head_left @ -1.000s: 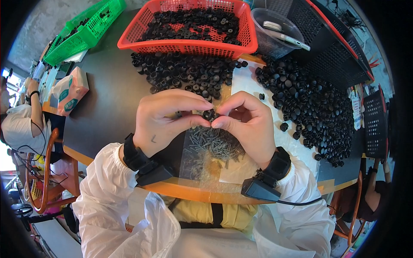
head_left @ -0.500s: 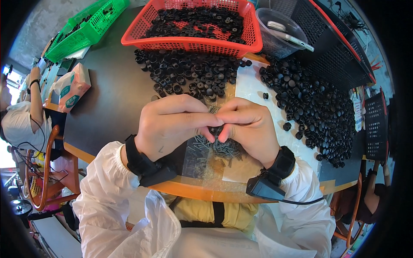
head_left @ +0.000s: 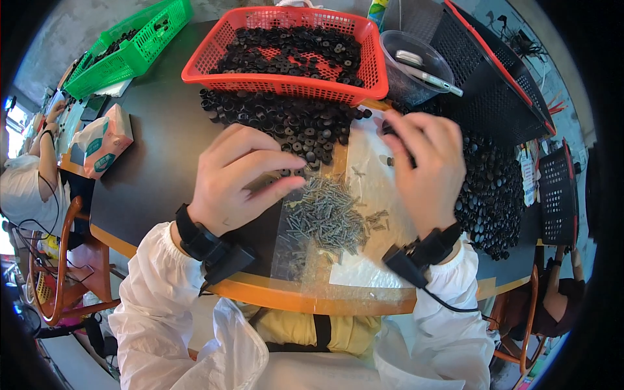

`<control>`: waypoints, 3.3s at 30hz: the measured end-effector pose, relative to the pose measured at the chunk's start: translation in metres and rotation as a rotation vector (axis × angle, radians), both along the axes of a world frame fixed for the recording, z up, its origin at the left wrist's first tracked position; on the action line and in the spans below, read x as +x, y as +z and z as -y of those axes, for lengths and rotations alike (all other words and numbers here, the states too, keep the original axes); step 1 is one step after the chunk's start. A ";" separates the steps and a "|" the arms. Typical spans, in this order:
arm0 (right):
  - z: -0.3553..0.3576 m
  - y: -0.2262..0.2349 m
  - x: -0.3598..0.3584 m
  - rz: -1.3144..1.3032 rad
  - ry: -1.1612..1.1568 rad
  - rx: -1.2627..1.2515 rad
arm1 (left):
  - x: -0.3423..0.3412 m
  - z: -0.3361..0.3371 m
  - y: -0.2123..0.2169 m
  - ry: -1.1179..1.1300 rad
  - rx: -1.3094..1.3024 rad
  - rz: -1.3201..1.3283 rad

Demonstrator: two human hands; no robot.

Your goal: Assembling small black plastic components by manually inserting small metal pins into them at a production desk.

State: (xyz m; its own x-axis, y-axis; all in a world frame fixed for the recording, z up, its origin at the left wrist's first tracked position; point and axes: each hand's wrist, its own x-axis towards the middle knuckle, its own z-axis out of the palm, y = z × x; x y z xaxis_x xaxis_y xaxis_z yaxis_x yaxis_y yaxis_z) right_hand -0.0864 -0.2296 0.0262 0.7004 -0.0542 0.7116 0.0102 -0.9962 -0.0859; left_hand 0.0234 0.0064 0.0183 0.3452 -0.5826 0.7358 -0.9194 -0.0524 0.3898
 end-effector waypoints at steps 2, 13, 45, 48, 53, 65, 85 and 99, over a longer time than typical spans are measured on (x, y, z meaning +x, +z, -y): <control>0.023 0.001 -0.003 -0.064 -0.245 -0.172 | 0.007 -0.004 0.003 -0.067 0.066 0.128; -0.002 -0.027 0.020 -0.219 0.299 0.023 | 0.010 -0.006 0.002 -0.370 0.384 -0.013; -0.001 -0.046 0.028 -0.194 0.247 0.192 | 0.009 -0.003 -0.003 -0.448 0.522 -0.060; 0.000 -0.046 0.030 -0.226 0.246 0.254 | 0.008 -0.003 -0.005 -0.461 0.522 -0.086; -0.003 -0.045 0.029 -0.249 0.247 0.366 | 0.005 0.001 -0.006 -0.422 0.492 -0.064; -0.008 -0.035 0.026 -0.092 0.295 0.579 | 0.011 -0.006 -0.002 -0.495 0.562 -0.165; -0.042 -0.027 -0.007 -0.454 0.561 1.282 | 0.004 -0.006 0.006 -0.247 0.260 -0.317; -0.043 -0.025 -0.008 -0.478 0.586 1.246 | 0.005 -0.004 0.001 -0.259 0.229 -0.203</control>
State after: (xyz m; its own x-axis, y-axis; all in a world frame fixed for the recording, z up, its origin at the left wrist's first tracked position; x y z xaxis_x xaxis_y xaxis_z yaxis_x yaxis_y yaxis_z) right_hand -0.0947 -0.1862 0.0013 0.9902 -0.0787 0.1150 0.1034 -0.1383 -0.9850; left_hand 0.0284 0.0099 0.0197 0.2903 -0.8107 0.5084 -0.8192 0.0641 0.5699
